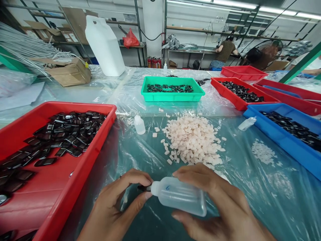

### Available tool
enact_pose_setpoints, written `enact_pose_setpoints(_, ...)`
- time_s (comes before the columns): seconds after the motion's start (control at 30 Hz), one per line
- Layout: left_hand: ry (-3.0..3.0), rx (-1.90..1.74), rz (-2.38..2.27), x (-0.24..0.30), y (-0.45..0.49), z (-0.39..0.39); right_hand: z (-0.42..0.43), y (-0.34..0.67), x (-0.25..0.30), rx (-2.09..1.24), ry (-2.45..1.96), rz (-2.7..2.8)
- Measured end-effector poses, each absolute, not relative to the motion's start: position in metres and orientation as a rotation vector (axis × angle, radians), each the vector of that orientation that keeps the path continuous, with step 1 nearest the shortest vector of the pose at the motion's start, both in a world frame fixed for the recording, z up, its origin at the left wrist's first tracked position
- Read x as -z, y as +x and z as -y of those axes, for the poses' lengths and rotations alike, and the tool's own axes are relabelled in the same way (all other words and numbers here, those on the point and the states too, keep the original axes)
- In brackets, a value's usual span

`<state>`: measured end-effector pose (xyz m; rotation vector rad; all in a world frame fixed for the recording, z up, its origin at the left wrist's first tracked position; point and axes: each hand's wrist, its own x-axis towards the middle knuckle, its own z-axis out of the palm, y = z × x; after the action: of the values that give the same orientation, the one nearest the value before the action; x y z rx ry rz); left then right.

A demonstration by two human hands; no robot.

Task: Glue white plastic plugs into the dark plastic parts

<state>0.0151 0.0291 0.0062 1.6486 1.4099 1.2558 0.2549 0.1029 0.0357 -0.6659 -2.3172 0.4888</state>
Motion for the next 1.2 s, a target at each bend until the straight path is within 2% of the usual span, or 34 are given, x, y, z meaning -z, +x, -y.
enact_pose_setpoints(1.2, 1.569, -1.269, -1.378, -0.005, 0.017, -0.027, -0.1, 0.245, -0.047, -0.505, -0.669, 2.194)
